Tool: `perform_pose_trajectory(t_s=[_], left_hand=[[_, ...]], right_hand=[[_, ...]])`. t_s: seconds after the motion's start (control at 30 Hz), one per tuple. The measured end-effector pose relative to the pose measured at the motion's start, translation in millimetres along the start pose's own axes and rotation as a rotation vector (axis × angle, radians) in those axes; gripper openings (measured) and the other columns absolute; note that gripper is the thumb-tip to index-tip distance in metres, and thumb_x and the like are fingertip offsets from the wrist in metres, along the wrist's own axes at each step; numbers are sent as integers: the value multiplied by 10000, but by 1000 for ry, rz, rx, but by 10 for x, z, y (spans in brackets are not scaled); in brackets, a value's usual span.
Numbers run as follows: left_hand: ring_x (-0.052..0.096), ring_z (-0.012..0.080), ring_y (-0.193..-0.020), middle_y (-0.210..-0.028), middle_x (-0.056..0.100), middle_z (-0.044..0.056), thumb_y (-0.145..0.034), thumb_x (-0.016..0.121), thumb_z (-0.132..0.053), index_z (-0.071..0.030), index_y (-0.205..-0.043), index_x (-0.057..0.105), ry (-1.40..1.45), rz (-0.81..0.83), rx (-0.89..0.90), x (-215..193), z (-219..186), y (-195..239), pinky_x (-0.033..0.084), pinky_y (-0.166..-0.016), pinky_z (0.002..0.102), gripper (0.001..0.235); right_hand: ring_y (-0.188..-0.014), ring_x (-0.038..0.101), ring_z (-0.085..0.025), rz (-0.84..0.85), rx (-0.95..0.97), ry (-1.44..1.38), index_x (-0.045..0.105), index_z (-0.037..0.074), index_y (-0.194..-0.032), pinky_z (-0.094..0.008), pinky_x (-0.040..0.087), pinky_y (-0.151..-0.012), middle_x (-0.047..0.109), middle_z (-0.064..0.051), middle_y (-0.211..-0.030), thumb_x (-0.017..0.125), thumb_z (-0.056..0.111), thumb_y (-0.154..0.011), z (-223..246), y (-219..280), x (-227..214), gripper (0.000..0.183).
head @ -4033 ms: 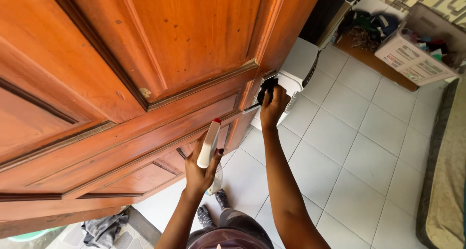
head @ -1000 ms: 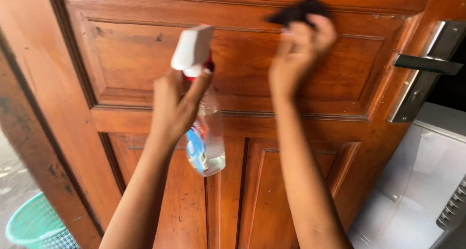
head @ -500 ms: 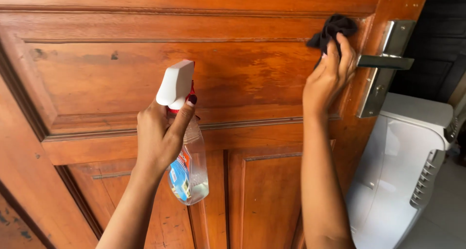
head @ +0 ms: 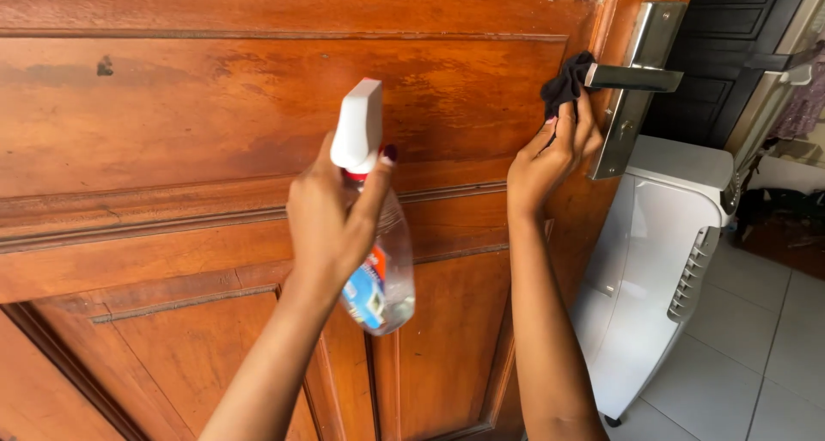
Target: The person wipes the top of an appliance with a cloth, then wipes down different sections of a wooden door using the cloth while holding a spray bottle.
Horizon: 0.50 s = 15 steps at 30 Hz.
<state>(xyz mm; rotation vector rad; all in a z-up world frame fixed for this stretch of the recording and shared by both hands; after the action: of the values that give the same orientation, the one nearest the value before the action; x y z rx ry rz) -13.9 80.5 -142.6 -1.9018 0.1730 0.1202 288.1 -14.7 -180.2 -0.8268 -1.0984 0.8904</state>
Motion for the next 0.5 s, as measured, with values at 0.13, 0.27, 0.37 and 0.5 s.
perform_pose_trajectory(t_s=[0.13, 0.27, 0.37, 0.5], left_hand=[[695, 337, -636, -789, 716, 173, -973, 668, -378, -57, -1234, 628, -44, 0, -93, 251, -12, 24, 527, -627, 443, 415], [712, 358, -788, -936, 738, 177, -1007, 660, -341, -55, -1336, 582, -49, -72, 16, 331, -89, 80, 532, -698, 449, 442], [732, 321, -855, -973, 748, 155, -990, 693, -312, -67, -1317, 579, 24, -88, 8, 377, -77, 146, 550, -756, 419, 424], [721, 259, -847, -976, 732, 137, -970, 732, -262, -48, -1243, 570, 113, -106, -27, 420, -18, 125, 556, -785, 369, 383]], right_hand=[[-1195, 493, -349, 156, -94, -2, 665, -47, -1263, -463, 425, -1064, 580, -175, -1429, 561, -51, -1052, 32, 261, -232, 235], [-1231, 520, -361, 127, -86, -75, 659, -45, -1299, -452, 436, -1081, 588, -158, -1370, 594, -55, -1028, -50, 277, -381, 279], [-1228, 527, -354, -1, -16, -112, 662, -31, -1265, -432, 444, -1067, 584, -157, -1373, 613, -64, -1025, 23, 54, -176, 247], [-1173, 521, -302, 97, -278, -205, 717, -7, -1265, -386, 456, -1012, 633, -119, -1321, 642, -68, -985, 513, 121, 0, 296]])
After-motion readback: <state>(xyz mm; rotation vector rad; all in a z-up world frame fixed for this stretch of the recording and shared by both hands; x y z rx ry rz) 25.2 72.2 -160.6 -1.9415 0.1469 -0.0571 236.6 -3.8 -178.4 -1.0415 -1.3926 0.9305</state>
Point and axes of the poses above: each hand's wrist, its own y-axis away from the middle knuckle, its own x-axis out of the palm, z = x × y, the point moved 9 cm from there along -y, towards the middle knuckle
